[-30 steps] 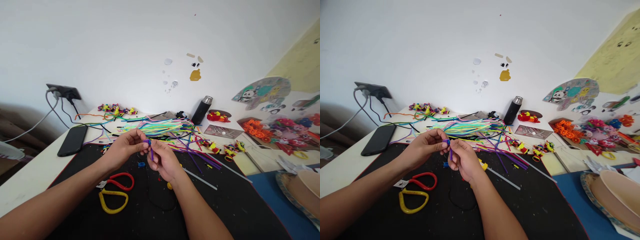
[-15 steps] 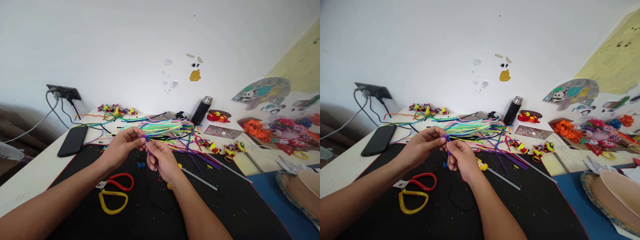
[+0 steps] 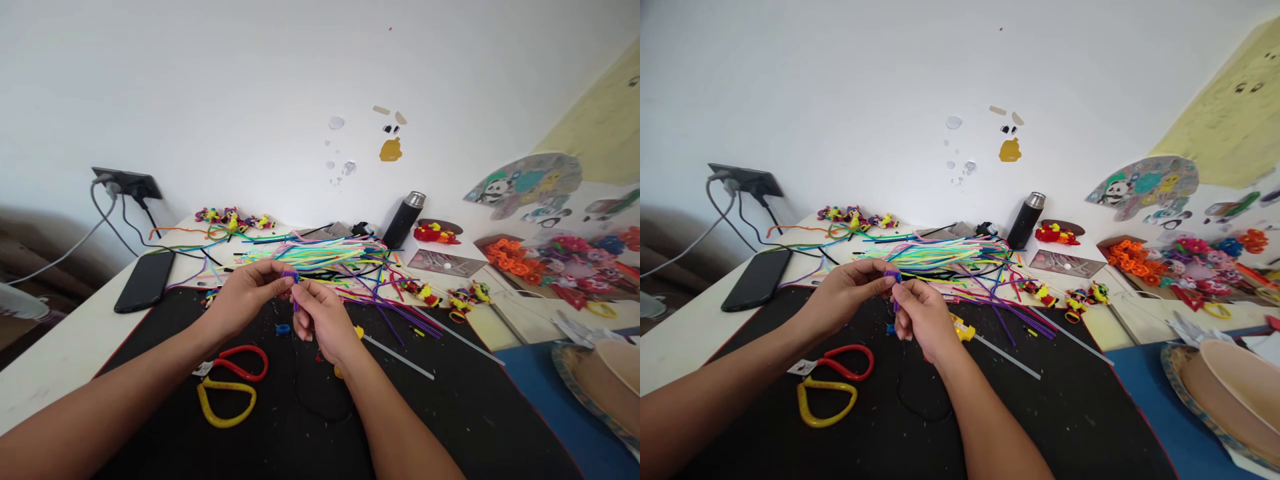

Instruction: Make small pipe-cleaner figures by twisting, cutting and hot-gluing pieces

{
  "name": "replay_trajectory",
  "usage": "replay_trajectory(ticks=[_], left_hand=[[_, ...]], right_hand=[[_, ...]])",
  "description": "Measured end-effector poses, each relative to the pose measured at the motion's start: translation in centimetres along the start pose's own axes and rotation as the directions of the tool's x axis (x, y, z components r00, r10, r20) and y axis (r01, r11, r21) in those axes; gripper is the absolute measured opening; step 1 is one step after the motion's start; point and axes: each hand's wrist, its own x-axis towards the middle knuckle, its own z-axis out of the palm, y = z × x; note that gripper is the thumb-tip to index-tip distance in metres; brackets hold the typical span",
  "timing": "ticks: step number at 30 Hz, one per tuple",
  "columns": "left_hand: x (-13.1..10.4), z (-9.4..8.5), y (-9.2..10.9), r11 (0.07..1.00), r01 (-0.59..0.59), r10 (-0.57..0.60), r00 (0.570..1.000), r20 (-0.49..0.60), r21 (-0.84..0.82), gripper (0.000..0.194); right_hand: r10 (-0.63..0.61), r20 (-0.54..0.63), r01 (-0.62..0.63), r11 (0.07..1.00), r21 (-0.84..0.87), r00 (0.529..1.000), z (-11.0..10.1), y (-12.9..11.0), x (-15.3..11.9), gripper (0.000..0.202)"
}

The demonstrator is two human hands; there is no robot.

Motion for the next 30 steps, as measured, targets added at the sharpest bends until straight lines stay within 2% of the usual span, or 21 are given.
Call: replay_trajectory(ticks=[4, 8, 13, 21, 25, 30], left_hand=[[0.2, -0.3, -0.2, 0.997, 0.026, -0.027, 0.999, 0.022, 0.075, 0.034], [0.4, -0.8, -0.5, 0.996, 0.065, -0.070, 0.994, 0.081, 0.061, 0.031], [0.5, -0.8, -0.3, 0.994, 0.056, -0.068, 0.988, 0.141, 0.091, 0.028], [0.4, -0.7, -0.4, 0.985, 0.011, -0.027, 0.996, 0.087, 0.174, 0.033], [0.5, -1.0, -0.6, 0.944, -0.086, 0.068, 0.995, 0.068, 0.319, 0.031], [0.5, -0.9, -1.0, 0.784, -0.261, 0.268, 0.961, 0.073, 0.564, 0.021]], right_hand=[[-0.007, 0.005, 0.007, 0.998, -0.064, 1.000, 0.1, 0.0, 0.0, 0.045], [-0.008, 0.014, 0.009, 0.995, -0.103, 1.000, 0.1, -0.1, -0.1, 0.047], [-0.004, 0.023, 0.006, 0.994, -0.107, 1.000, 0.1, -0.1, -0.1, 0.048], [-0.006, 0.003, 0.006, 0.995, -0.096, 1.000, 0.0, 0.1, 0.0, 0.045], [-0.003, -0.014, 0.001, 0.995, -0.103, 1.000, 0.0, 0.2, 0.1, 0.043], [0.015, -0.017, -0.017, 0.996, -0.092, 1.000, -0.1, 0.4, 0.2, 0.041]])
